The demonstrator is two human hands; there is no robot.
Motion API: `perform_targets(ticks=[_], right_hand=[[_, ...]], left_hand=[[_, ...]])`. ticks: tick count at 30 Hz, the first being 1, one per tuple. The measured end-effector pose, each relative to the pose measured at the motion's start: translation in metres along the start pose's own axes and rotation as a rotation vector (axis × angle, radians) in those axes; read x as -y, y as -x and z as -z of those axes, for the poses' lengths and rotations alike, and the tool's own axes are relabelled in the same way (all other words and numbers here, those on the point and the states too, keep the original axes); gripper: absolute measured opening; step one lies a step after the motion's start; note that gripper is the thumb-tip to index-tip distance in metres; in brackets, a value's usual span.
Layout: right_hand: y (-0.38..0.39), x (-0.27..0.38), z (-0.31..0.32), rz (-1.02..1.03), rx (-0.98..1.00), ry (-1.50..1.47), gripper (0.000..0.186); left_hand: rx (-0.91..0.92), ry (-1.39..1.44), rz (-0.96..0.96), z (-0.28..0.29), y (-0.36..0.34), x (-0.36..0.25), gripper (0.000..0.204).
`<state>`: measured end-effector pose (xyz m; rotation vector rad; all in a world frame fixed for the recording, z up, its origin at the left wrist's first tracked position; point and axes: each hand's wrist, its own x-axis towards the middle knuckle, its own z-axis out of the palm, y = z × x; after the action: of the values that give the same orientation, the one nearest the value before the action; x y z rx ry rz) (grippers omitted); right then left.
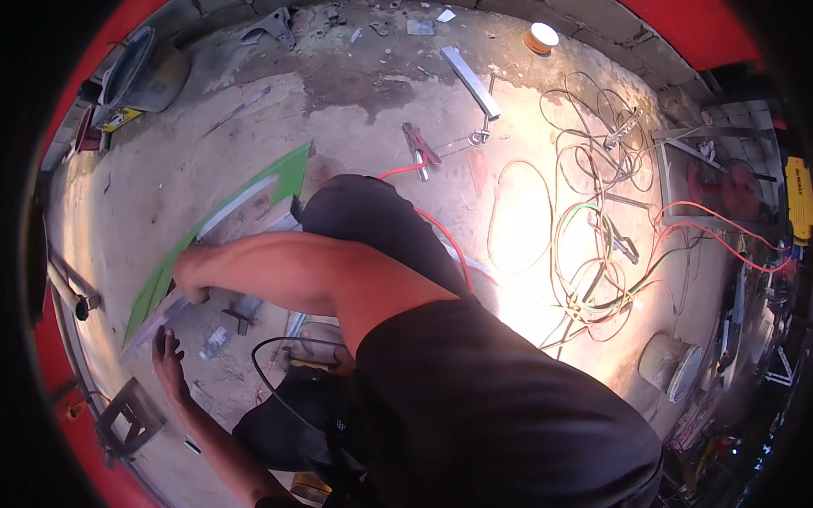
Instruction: Measuring, hammering, and grinding metal strips to fit and assemble a metal frame part.
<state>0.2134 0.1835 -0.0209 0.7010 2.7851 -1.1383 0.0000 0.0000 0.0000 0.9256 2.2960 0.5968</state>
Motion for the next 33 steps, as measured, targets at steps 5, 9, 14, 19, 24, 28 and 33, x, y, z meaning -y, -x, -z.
perform_targets(ticks=[5, 9, 14, 19, 24, 28, 33], right_hand=[[0.013, -0.008, 0.042, -0.061, 0.024, 0.021, 0.033], [-0.001, -0.020, 0.052, -0.018, 0.018, 0.168, 0.041], [-0.010, -0.006, 0.034, -0.014, -0.029, 0.135, 0.031], [-0.008, 0.003, 0.033, -0.059, 0.002, 0.130, 0.039], [-0.009, 0.015, 0.037, -0.203, 0.019, 0.175, 0.035], [0.006, 0.011, 0.049, -0.161, -0.033, 0.206, 0.037], [-0.007, 0.009, 0.047, -0.126, -0.051, 0.136, 0.033]], left_hand=[[-0.138, 0.189, -0.057, -0.041, -0.009, -0.043, 0.065], [-0.086, 0.120, -0.101, -0.057, -0.001, -0.067, 0.065], [-0.010, 0.061, -0.051, -0.041, 0.029, -0.063, 0.067], [0.010, 0.147, -0.023, -0.047, 0.048, -0.055, 0.065], [0.089, 0.081, 0.036, -0.077, 0.064, -0.047, 0.060], [0.367, -0.124, -0.069, -0.127, 0.061, -0.050, 0.056], [0.311, 0.064, -0.416, -0.196, 0.040, -0.042, 0.046]])
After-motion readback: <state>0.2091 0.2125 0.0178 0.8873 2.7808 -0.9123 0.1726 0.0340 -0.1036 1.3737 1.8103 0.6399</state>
